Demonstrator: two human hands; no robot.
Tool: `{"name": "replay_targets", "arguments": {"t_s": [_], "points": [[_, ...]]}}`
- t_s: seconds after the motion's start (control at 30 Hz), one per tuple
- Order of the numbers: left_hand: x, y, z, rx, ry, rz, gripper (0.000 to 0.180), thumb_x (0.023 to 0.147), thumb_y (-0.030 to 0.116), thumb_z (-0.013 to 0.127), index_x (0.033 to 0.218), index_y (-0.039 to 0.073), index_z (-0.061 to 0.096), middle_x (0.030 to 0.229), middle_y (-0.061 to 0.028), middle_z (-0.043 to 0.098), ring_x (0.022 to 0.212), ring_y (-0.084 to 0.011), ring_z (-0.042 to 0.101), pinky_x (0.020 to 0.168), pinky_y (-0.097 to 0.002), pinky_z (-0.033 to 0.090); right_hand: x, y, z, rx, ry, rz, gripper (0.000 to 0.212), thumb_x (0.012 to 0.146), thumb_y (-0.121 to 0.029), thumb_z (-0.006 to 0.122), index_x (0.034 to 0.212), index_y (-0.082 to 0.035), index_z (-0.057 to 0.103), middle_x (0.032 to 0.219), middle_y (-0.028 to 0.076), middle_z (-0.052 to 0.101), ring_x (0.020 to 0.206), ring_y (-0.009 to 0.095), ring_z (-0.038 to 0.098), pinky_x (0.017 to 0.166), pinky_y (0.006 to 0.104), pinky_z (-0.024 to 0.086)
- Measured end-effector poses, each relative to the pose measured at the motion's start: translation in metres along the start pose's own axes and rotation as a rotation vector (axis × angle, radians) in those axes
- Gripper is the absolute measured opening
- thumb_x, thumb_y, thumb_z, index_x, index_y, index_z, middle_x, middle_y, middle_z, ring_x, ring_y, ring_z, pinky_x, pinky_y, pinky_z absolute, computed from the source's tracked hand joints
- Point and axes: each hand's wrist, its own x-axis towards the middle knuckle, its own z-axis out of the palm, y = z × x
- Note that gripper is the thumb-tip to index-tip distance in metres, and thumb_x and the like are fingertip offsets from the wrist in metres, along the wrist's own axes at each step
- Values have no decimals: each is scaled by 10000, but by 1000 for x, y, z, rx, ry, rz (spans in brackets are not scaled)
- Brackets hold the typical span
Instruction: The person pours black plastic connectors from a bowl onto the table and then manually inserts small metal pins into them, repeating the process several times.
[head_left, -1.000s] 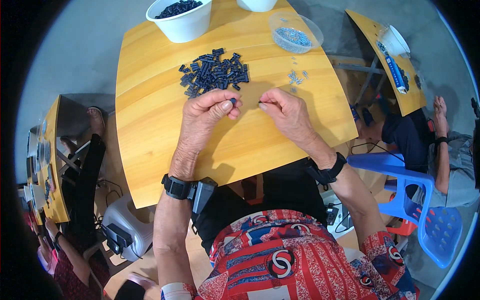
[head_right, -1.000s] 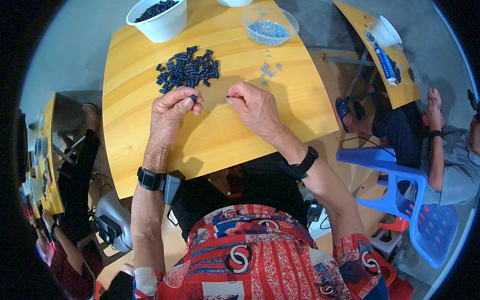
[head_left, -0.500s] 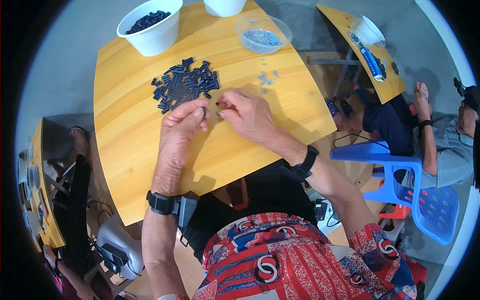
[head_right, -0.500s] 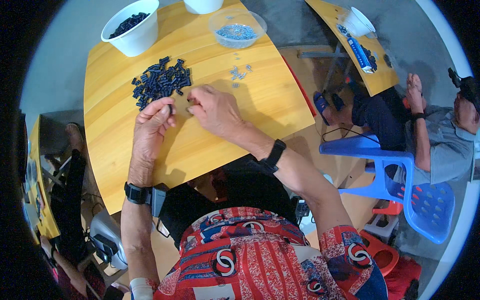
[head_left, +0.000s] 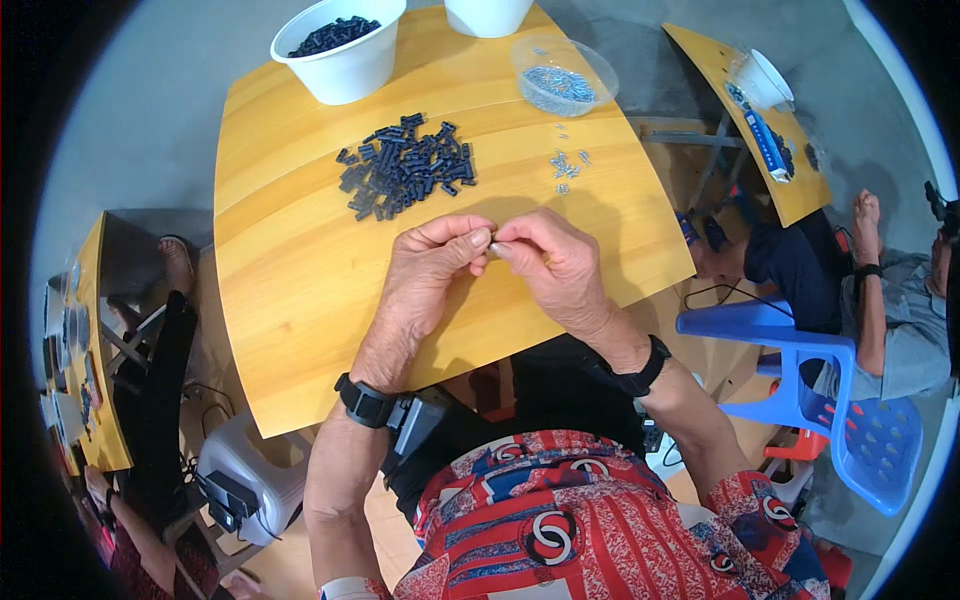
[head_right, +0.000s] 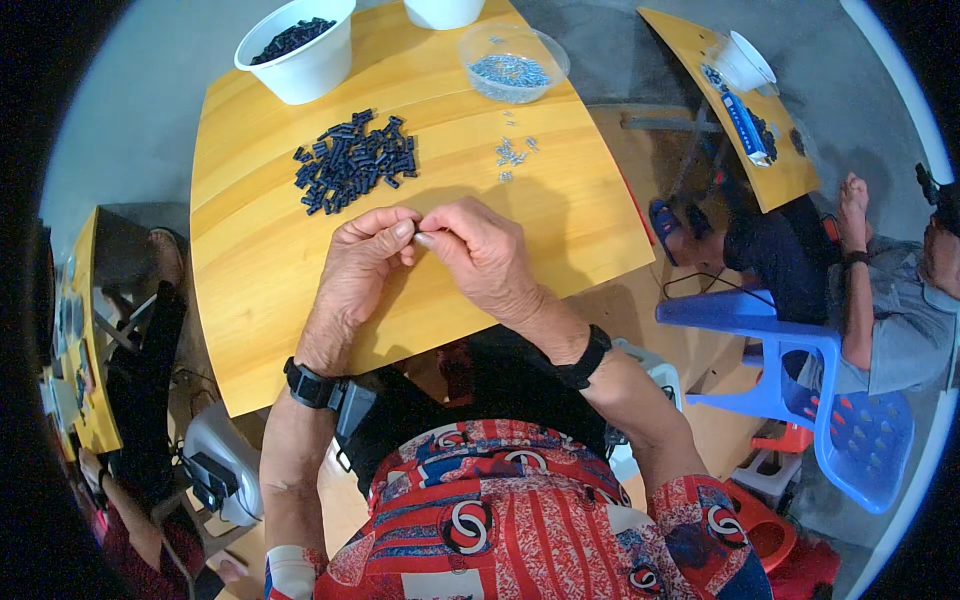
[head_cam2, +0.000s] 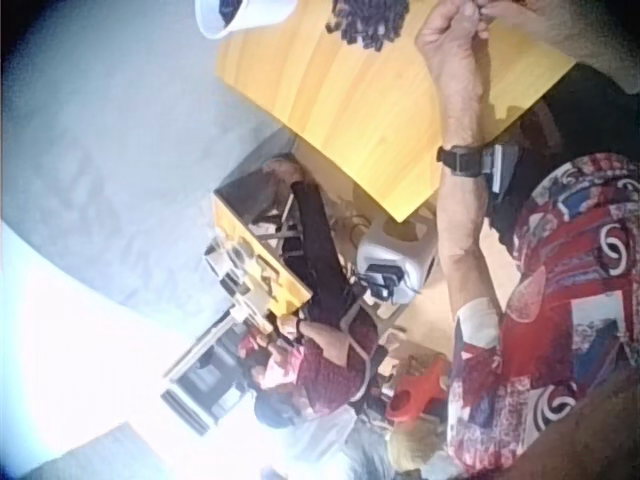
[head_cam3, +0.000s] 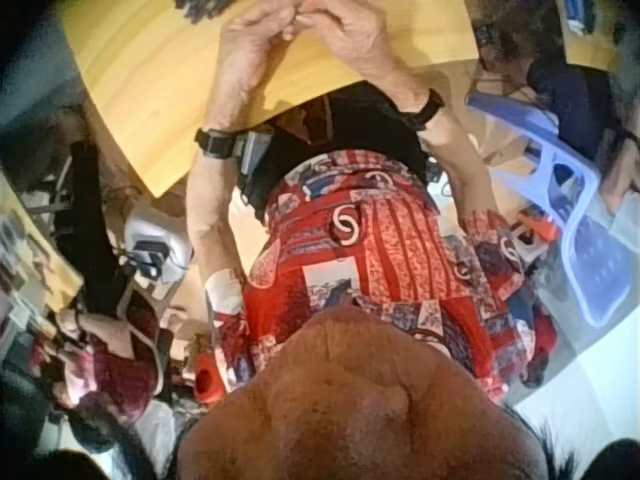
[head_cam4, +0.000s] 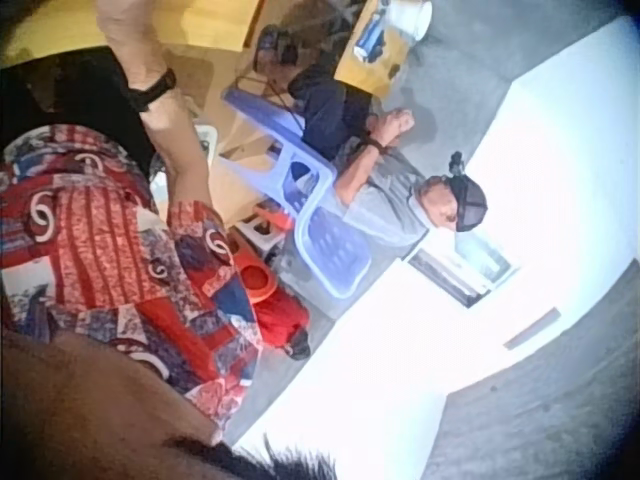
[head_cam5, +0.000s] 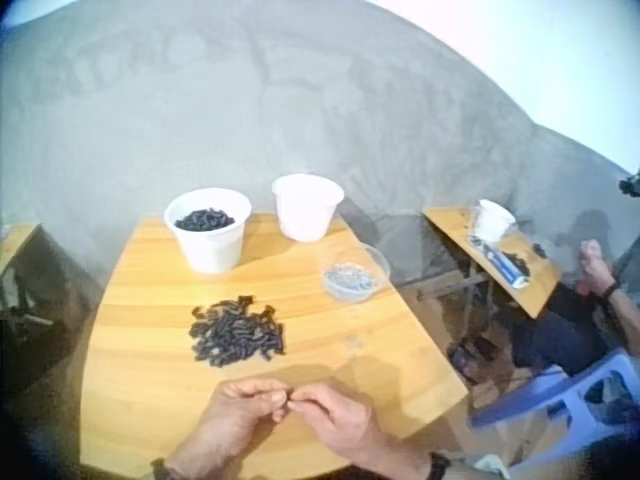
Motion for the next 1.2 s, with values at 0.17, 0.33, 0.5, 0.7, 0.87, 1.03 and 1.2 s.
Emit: {"name": "replay_targets", "arguments": {"t_s": [0.17,0.33,0.5,0.7,0.87,1.03,1.2], "points": [[-4,9,-1,100,1,-56,145,852,72,658,972,-9,663,823,-55,671,669,-91,605,623,-214,506,2,-4,2,-62,38,-100,90,800,-27,646,863,-23,582,778,113,587,717,280,618,614,330,489],[-1,14,-4,138,-36,-134,149,852,89,664,966,-7,658,819,-77,678,664,-101,629,598,-212,521,3,-5,0,-37,7,-113,84,821,-29,619,869,-26,550,776,112,563,713,286,607,610,341,484],[-1,16,-6,173,-83,-170,156,840,93,677,956,-9,659,808,-79,678,664,-110,628,602,-217,515,3,-2,1,-28,17,-72,72,841,-20,605,882,-15,546,767,97,558,680,232,589,591,307,467],[-1,14,-3,257,-94,-163,143,817,74,690,933,-6,667,791,-78,678,639,-113,616,576,-219,508,5,-6,-3,136,-54,143,71,835,-47,606,846,-4,551,744,94,574,707,204,604,620,304,477],[-3,16,-4,281,-70,-138,126,816,66,686,924,5,669,804,-87,680,647,-120,621,585,-227,513,19,24,-30,18,-1,131,89,807,-60,640,843,2,588,738,77,589,707,143,595,631,275,477],[-1,14,-5,230,-60,-108,165,823,80,692,946,-23,656,819,-93,676,694,-139,631,639,-253,516,36,47,-66,-383,-63,136,92,798,-91,635,863,-27,634,778,106,610,722,240,621,642,331,489],[-1,15,-1,250,-40,-90,115,824,59,676,934,25,669,817,-76,678,674,-114,623,605,-229,517,36,58,-60,-475,-100,87,103,780,-107,639,866,-49,640,798,126,601,733,313,611,649,396,491]]}}
